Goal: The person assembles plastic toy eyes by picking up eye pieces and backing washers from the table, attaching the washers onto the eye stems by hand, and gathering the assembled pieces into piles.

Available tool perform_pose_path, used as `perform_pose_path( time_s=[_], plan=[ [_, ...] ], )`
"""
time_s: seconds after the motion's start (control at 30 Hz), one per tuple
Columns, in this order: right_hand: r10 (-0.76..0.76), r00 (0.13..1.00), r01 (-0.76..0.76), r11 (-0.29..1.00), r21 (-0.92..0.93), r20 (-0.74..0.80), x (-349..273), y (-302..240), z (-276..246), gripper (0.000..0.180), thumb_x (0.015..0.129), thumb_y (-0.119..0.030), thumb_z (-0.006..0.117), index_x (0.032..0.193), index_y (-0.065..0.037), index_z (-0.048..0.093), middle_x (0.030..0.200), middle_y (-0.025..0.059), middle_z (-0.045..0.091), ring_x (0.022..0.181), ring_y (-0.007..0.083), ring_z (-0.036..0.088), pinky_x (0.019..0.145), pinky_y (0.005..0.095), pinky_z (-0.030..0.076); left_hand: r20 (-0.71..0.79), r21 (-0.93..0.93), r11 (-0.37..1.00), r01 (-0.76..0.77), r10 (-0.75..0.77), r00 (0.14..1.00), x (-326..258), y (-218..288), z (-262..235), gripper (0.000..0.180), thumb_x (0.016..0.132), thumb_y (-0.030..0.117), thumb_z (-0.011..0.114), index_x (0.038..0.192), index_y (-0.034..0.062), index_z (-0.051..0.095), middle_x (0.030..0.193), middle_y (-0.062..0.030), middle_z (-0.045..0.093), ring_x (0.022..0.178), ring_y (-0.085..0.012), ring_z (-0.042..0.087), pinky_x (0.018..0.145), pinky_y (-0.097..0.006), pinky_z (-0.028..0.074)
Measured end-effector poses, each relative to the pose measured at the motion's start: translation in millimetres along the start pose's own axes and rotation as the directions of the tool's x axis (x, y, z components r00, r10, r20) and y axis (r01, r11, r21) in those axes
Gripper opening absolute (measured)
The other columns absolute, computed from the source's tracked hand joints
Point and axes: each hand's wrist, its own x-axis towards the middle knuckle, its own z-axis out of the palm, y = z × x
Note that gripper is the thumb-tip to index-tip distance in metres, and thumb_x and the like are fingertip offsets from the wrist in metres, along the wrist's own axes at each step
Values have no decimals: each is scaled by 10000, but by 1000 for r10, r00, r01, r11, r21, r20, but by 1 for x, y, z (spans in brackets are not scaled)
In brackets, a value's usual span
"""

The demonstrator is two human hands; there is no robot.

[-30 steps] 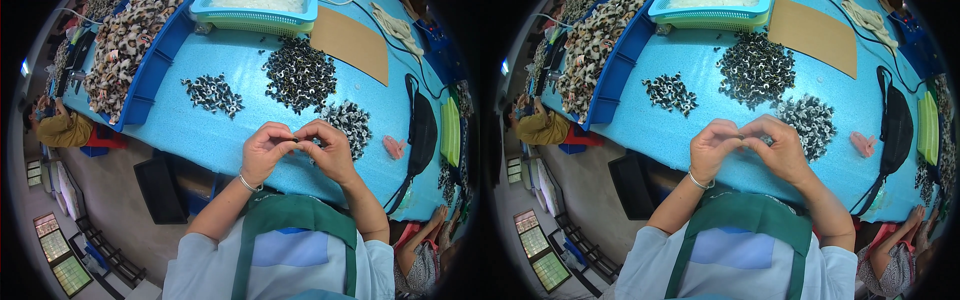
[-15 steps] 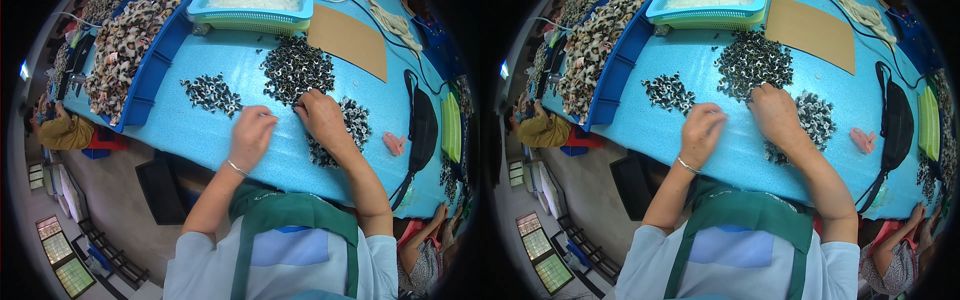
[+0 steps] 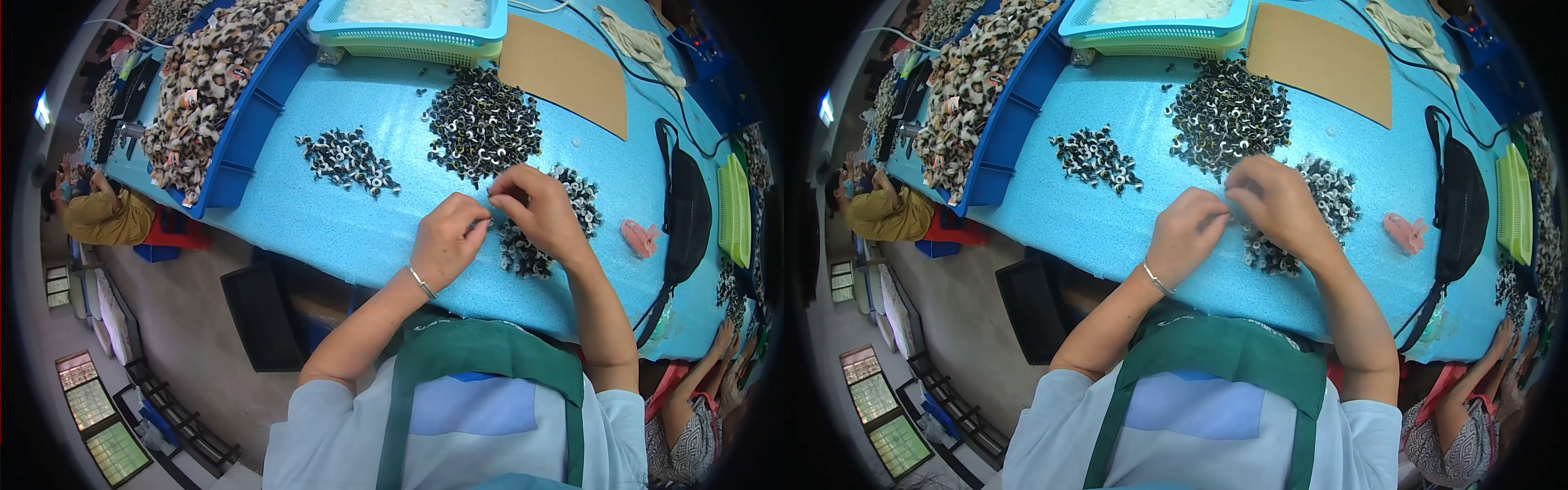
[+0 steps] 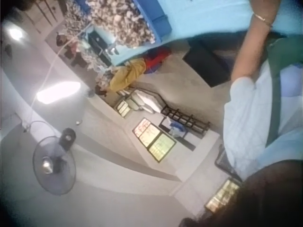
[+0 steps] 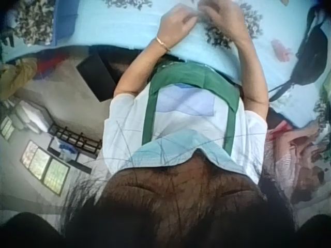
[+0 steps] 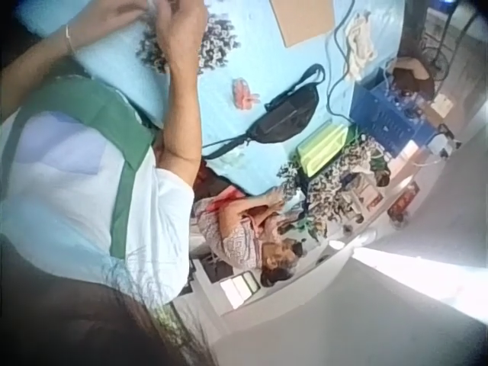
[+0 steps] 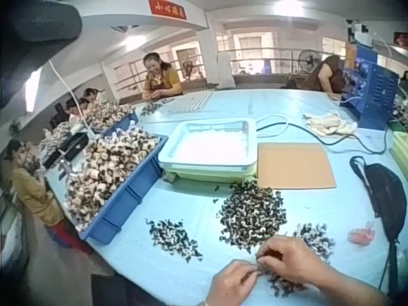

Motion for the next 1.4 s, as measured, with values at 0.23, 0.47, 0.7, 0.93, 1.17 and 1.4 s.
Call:
perform_pose_path(
  time_s=[0.23, 0.47, 0.7, 0.93, 1.17, 1.4],
  plan=[
    [-4, 1000, -1, 931, 365, 13, -32, -7, 3, 90, 810, -35, 692, 895, -28, 665, 954, 48, 635, 768, 109, 570, 681, 253, 468, -11, -483, 801, 354, -410, 912, -8, 4, -5, 79, 859, 5, 679, 936, 18, 663, 920, -25, 675, 814, -81, 635, 715, -231, 515],
    [58, 998, -69, 874, 482, 38, -34, 0, 10, 121, 828, -13, 682, 942, -5, 642, 958, 49, 640, 811, 110, 590, 717, 256, 487, -81, -555, 797, 237, -335, 939, -12, 9, -3, 96, 842, -45, 678, 920, 3, 652, 944, -53, 658, 756, -74, 606, 635, -210, 491],
    [68, 998, -64, 921, 384, 5, -35, -17, 10, 143, 814, 15, 681, 954, -6, 658, 895, 65, 629, 819, 152, 615, 746, 281, 504, 3, -676, 698, 236, -317, 948, -24, 10, -3, 64, 874, -61, 627, 934, -44, 640, 995, -115, 618, 729, -121, 601, 623, -228, 517],
    [7, 999, 3, 965, 262, -40, -27, -23, 22, 122, 794, 2, 694, 915, -5, 680, 842, 89, 632, 786, 201, 633, 726, 305, 507, 34, -756, 600, 263, -364, 931, -28, 12, -19, 117, 858, -76, 646, 967, -43, 623, 1014, -115, 632, 806, -138, 639, 648, -236, 534],
    [-114, 986, 90, 979, -184, -122, -1, -12, 21, 125, 865, -119, 642, 885, 0, 676, 840, 152, 652, 751, 332, 659, 672, 428, 523, -153, -44, 997, 69, -75, 985, -15, -22, -54, 243, 764, -94, 712, 957, 20, 617, 929, -87, 649, 766, -149, 640, 633, -254, 522],
    [53, 996, -82, 834, -546, -70, 25, -8, 33, 259, 814, -261, 693, 831, -4, 666, 847, 190, 655, 725, 348, 677, 647, 433, 558, -143, 297, 953, 67, -25, 989, 0, -32, -61, 245, 755, -43, 688, 983, 15, 619, 923, -136, 584, 812, -294, 600, 688, -356, 504]
  ],
)
